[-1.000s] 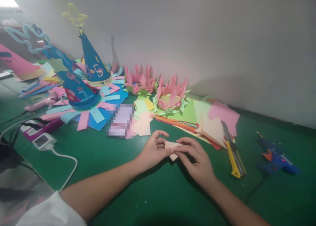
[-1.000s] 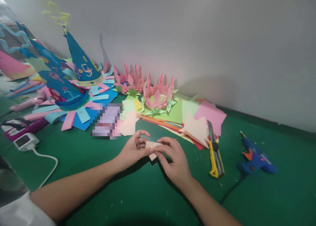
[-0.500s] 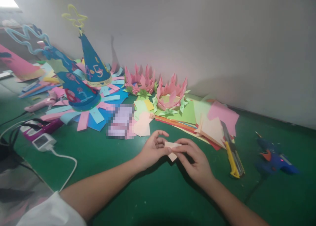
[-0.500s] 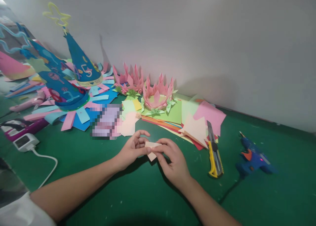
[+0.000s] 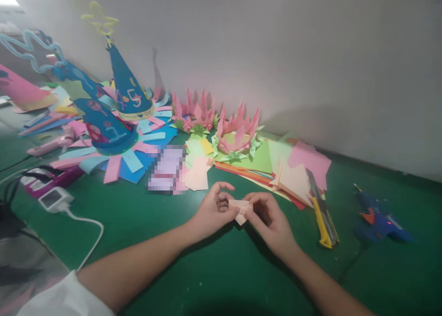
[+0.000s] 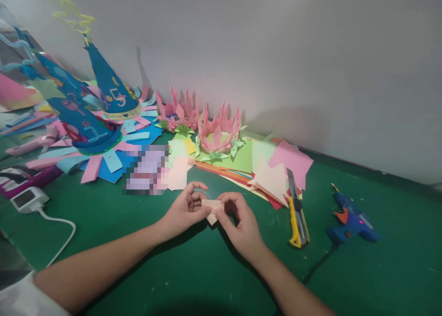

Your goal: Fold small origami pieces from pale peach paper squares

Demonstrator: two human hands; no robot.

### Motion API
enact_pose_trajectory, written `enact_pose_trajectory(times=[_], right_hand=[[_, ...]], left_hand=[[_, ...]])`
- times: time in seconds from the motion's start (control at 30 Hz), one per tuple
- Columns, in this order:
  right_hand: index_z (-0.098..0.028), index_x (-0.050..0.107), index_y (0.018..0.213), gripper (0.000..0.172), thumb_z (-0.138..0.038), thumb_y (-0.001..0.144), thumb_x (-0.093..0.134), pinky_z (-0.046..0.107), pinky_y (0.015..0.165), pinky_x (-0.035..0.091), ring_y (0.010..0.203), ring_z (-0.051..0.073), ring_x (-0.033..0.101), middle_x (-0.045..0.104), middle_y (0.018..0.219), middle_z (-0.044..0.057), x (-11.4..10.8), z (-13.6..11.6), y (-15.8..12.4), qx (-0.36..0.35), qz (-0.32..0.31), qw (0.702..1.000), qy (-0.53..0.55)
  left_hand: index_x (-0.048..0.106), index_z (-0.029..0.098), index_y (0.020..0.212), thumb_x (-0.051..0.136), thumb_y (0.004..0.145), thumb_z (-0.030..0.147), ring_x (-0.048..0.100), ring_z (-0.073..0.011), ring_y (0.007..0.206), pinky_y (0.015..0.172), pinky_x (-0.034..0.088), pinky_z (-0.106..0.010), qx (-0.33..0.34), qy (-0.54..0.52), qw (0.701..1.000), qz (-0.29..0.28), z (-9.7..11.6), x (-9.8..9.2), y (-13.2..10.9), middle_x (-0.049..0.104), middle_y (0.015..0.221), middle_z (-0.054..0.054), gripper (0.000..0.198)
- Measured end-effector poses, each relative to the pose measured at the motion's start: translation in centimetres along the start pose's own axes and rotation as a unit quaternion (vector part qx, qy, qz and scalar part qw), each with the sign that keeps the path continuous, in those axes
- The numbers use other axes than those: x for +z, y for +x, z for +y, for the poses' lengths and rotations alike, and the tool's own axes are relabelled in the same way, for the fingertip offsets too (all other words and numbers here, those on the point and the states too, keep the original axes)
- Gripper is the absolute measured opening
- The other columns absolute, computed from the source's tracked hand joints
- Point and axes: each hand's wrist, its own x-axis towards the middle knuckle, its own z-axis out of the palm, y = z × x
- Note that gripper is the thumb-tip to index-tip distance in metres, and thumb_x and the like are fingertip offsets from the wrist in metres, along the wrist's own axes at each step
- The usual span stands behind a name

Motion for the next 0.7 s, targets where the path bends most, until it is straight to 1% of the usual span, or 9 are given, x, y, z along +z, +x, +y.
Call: enact_pose_trajectory(times=[0.07,0.13,0.3,0.43,0.53,0.63,0.7], right_hand=[[-0.025,0.046,0.096,0.017,-0.028,0.084,0.056,0.025,0.061,0.049,0.069,0.013,0.056,0.053,0.089,0.002,0.17,0.10,0.05,0.030,0.019,0.999,0.024],[-0.024,0.046,0.095,0.018,-0.030,0.083,0.058,0.024,0.060,0.049,0.066,0.012,0.054,0.052,0.084,0.001,0.32,0.14,0.09,0.038,0.025,0.999,0.020],[-0.023,0.047,0.093,0.016,-0.029,0.082,0.057,0.024,0.059,0.049,0.066,0.013,0.056,0.053,0.082,0.001,0.48,0.05,-0.02,0.037,0.036,0.999,-0.001],[-0.022,0.047,0.093,0.015,-0.026,0.083,0.056,0.024,0.060,0.049,0.066,0.013,0.056,0.053,0.081,0.000,0.55,0.20,-0.18,0.034,0.032,0.999,-0.021],[-0.022,0.046,0.092,0.015,-0.025,0.082,0.057,0.024,0.059,0.048,0.065,0.012,0.056,0.054,0.079,0.000,0.60,0.16,-0.17,0.029,0.044,0.998,-0.028],[-0.022,0.045,0.089,0.015,-0.024,0.081,0.057,0.022,0.056,0.047,0.063,0.012,0.055,0.052,0.076,-0.001,0.62,-0.13,-0.04,0.023,0.051,0.998,-0.025],[-0.022,0.045,0.088,0.014,-0.024,0.081,0.057,0.022,0.056,0.048,0.063,0.011,0.055,0.052,0.076,-0.001,0.62,-0.34,0.05,0.024,0.045,0.999,-0.012]], left_hand=[[0.038,0.020,0.102,0.070,0.069,0.024,0.051,-0.0038,0.056,0.057,0.040,-0.018,0.008,0.013,1.000,0.001,-0.16,0.11,-0.11,0.049,0.071,0.007,0.045],[0.038,0.020,0.102,0.068,0.070,0.024,0.052,-0.0044,0.056,0.056,0.041,-0.018,0.010,0.025,1.000,-0.004,-0.24,0.20,-0.23,0.048,0.071,0.007,0.044],[0.039,0.020,0.102,0.065,0.073,0.023,0.053,-0.0055,0.057,0.056,0.041,-0.019,0.021,0.066,0.998,-0.003,-0.14,0.40,-0.48,0.048,0.070,0.007,0.039],[0.040,0.020,0.102,0.064,0.074,0.023,0.054,-0.0069,0.059,0.056,0.042,-0.020,0.029,0.106,0.994,0.000,-0.20,0.38,-0.58,0.049,0.070,0.006,0.037],[0.040,0.020,0.102,0.064,0.074,0.025,0.054,-0.0073,0.059,0.056,0.042,-0.020,0.040,0.128,0.991,0.017,-0.40,0.27,-0.59,0.050,0.070,0.006,0.037],[0.039,0.021,0.101,0.065,0.073,0.026,0.053,-0.0065,0.057,0.056,0.042,-0.019,0.042,0.131,0.990,0.040,-0.56,0.19,-0.55,0.050,0.069,0.007,0.039],[0.038,0.021,0.102,0.066,0.072,0.027,0.053,-0.0064,0.056,0.055,0.042,-0.019,0.032,0.119,0.992,0.039,-0.54,0.17,-0.51,0.050,0.070,0.007,0.041]])
